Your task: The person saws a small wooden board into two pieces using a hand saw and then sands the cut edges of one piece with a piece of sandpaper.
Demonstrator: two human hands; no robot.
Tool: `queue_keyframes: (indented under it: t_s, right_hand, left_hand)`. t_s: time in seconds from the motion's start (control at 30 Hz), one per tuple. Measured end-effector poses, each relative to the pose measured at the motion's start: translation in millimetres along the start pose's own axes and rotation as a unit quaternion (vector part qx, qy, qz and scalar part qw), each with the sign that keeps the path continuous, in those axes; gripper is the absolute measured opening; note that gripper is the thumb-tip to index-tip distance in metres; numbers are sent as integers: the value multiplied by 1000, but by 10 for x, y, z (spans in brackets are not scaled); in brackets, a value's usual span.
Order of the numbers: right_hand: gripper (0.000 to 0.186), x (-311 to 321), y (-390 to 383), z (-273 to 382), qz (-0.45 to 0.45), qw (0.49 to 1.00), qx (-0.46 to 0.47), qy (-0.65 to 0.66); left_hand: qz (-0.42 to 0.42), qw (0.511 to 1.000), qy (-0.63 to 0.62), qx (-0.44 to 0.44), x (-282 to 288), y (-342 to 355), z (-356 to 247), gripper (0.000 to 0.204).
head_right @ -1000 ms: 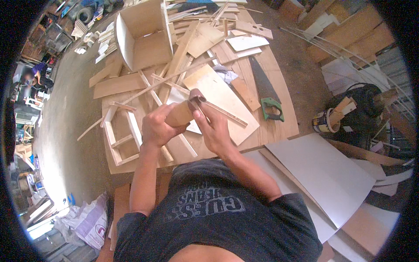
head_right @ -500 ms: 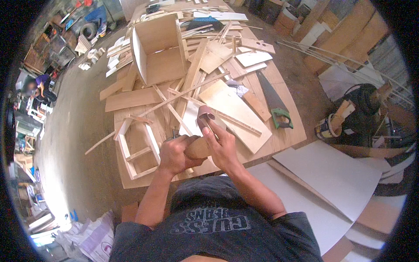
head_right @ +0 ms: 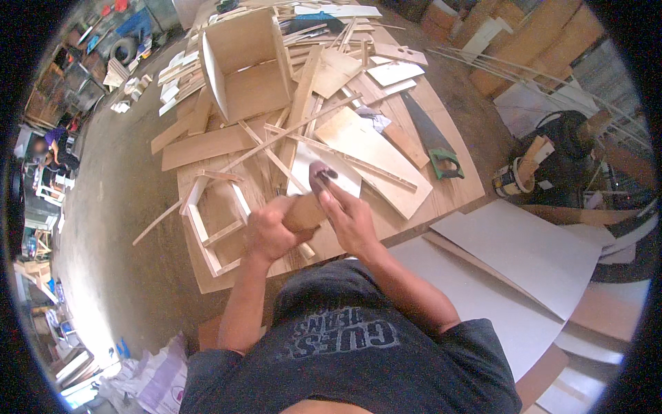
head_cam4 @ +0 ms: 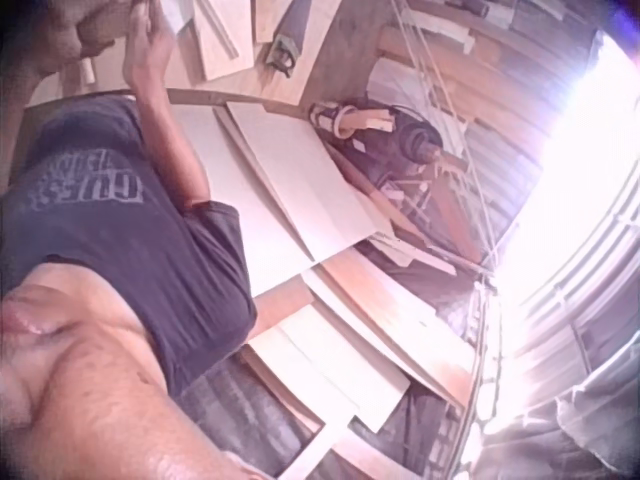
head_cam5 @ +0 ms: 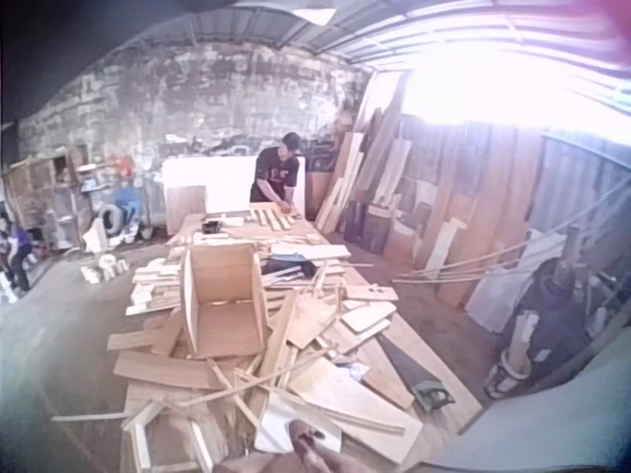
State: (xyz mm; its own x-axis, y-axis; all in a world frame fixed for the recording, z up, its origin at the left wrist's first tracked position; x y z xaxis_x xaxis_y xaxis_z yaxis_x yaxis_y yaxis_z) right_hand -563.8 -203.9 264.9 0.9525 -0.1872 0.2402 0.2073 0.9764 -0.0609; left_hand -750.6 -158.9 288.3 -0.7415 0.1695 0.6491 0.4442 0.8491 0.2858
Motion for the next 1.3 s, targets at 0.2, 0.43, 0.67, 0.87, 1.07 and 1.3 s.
queue_keyframes:
  t_s: [0.2,0.43,0.67,0.87,1.07,1.3]
  right_hand:
    - [52,-91,-86,43,20,999,-16,30]
    - [51,-168,156,132,40,998,-28,45]
    - [53,-239,85,97,7,1000,11,21]
    - [51,-279,-122,66,8,997,57,-46]
    - [51,-265,51,9,24,1000,-15,-15]
    - [54,-258,39,-100,7,1000,-13,7]
  left_hand:
    - [-27,1000,13,-3,184,4,120,60]
    - [-21,998,45,-44,170,-103,-18,62]
    - [-41,997,56,-22,206,-142,-15,57]
    - [-71,997,34,0,390,-46,241,59]
    - [-29,999,30,-32,70,-247,231,59]
    - [-24,1000,-2,-15,25,-226,239,58]
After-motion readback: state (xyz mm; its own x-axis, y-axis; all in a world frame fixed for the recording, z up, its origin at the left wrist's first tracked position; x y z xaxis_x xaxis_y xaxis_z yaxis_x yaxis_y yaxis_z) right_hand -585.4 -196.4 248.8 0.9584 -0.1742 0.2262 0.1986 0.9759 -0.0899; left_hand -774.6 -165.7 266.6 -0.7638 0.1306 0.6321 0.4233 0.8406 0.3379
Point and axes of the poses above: each hand's wrist, its own y-axis towards the middle knuckle, its own x-axis out of the back of the hand, z = x × y, the point moved 3 cm from there along y, towards the middle knuckle, and after that the axes turned 4 degrees about -y, right-handed, at the moved point
